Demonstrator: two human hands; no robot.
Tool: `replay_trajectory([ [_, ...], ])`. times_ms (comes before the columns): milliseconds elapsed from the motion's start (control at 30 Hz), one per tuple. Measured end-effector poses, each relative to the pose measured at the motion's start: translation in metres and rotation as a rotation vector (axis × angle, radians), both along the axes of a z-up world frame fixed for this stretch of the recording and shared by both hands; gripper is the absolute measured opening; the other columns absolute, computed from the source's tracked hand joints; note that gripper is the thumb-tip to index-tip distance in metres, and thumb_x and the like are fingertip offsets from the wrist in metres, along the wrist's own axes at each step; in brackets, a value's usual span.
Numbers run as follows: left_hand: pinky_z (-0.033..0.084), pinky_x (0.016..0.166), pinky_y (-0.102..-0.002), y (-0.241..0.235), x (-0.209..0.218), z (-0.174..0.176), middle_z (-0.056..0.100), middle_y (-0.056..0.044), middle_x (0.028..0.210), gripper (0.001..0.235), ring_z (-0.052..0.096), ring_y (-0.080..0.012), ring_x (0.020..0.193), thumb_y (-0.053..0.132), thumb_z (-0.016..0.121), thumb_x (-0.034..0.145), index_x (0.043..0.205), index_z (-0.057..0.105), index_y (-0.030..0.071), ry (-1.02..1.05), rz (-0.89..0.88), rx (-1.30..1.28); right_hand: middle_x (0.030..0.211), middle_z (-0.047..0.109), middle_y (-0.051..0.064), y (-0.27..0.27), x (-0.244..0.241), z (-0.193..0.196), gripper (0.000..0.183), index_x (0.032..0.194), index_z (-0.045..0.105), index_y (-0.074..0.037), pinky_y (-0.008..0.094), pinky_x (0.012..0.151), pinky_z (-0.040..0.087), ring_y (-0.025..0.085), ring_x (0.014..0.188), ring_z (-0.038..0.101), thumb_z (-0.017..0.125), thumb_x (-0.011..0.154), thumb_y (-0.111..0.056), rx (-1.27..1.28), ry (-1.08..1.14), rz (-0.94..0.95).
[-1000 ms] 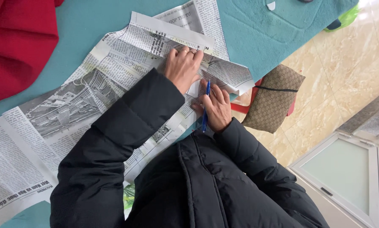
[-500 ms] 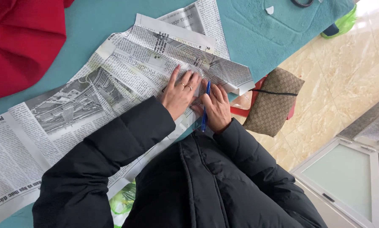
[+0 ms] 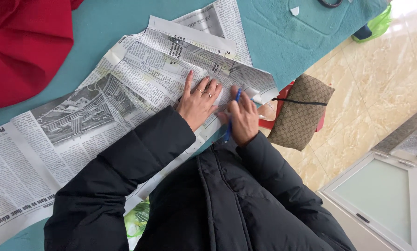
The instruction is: The person uses a ruler and a blue pen to measure and mark lines on a newspaper spread out on a table. They repeatedly reposition the ruler and draw straight lines across the paper.
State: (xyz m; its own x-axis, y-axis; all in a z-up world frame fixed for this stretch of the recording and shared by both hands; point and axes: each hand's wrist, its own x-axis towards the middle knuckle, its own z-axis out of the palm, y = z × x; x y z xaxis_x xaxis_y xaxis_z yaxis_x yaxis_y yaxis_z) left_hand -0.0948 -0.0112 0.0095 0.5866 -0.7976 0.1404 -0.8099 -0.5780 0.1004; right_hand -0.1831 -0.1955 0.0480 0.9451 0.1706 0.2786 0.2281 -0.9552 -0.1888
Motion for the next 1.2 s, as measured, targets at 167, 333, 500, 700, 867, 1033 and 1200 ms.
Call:
replay_trajectory([
  [167, 0.007, 0.124, -0.076, -0.003, 0.001, -0.008, 0.046, -0.011, 0.153, 0.061, 0.036, -0.0335, 0.147, 0.047, 0.044, 0.106, 0.156, 0.038, 0.011, -0.027, -0.003, 0.019, 0.149, 0.059, 0.020, -0.017, -0.013, 0.002, 0.039, 0.089, 0.050, -0.012, 0.048, 0.106, 0.042, 0.037, 0.134, 0.054, 0.073, 0.096, -0.044, 0.008, 0.022, -0.090],
  [333, 0.012, 0.121, -0.077, -0.005, 0.000, -0.014, 0.046, -0.014, 0.151, 0.064, 0.037, -0.0359, 0.145, 0.049, 0.048, 0.103, 0.154, 0.040, 0.010, -0.010, 0.012, 0.020, 0.153, 0.056, 0.020, -0.032, -0.028, -0.002, 0.041, 0.092, 0.051, -0.012, 0.054, 0.112, 0.038, 0.038, 0.138, 0.051, 0.074, 0.094, -0.045, 0.033, 0.070, -0.139],
  [500, 0.016, 0.121, -0.076, -0.017, 0.002, -0.013, 0.051, -0.012, 0.139, 0.065, 0.043, -0.0338, 0.137, 0.052, 0.051, 0.101, 0.152, 0.044, 0.012, -0.022, 0.058, 0.008, 0.154, 0.055, 0.017, -0.035, -0.032, -0.006, 0.040, 0.091, 0.051, -0.013, 0.054, 0.112, 0.038, 0.037, 0.140, 0.051, 0.073, 0.095, -0.046, 0.038, 0.080, -0.153],
  [700, 0.023, 0.118, -0.074, -0.032, 0.000, -0.015, 0.055, -0.012, 0.122, 0.071, 0.049, -0.0328, 0.123, 0.053, 0.060, 0.095, 0.150, 0.047, 0.011, -0.045, 0.128, -0.009, 0.154, 0.056, 0.013, -0.036, -0.032, -0.002, 0.039, 0.090, 0.051, -0.015, 0.051, 0.113, 0.036, 0.034, 0.139, 0.051, 0.073, 0.094, -0.047, 0.021, 0.075, -0.149],
  [867, 0.026, 0.119, -0.073, -0.034, -0.003, -0.017, 0.051, -0.014, 0.128, 0.079, 0.046, -0.0343, 0.126, 0.056, 0.065, 0.089, 0.150, 0.046, 0.010, -0.083, 0.157, 0.032, 0.140, 0.067, 0.007, -0.063, -0.005, 0.002, 0.033, 0.091, 0.053, -0.019, 0.049, 0.105, 0.039, 0.031, 0.130, 0.057, 0.079, 0.092, -0.039, 0.087, 0.053, -0.104],
  [1033, 0.029, 0.119, -0.070, -0.037, -0.010, -0.022, 0.047, -0.012, 0.130, 0.078, 0.044, -0.0340, 0.130, 0.061, 0.062, 0.090, 0.147, 0.048, 0.011, -0.166, 0.185, 0.120, 0.120, 0.069, 0.005, -0.083, 0.077, 0.036, 0.038, 0.103, 0.061, -0.019, 0.043, 0.093, 0.040, 0.030, 0.113, 0.057, 0.087, 0.085, -0.040, 0.066, -0.096, -0.012],
  [1200, 0.029, 0.120, -0.067, -0.036, -0.011, -0.008, 0.046, -0.012, 0.132, 0.075, 0.044, -0.0322, 0.133, 0.065, 0.057, 0.094, 0.142, 0.050, 0.008, -0.207, 0.191, 0.179, 0.089, 0.068, -0.002, -0.092, 0.120, -0.012, 0.038, 0.092, 0.055, -0.023, 0.038, 0.080, 0.041, 0.026, 0.092, 0.062, 0.089, 0.081, -0.032, 0.244, 0.070, 0.147],
])
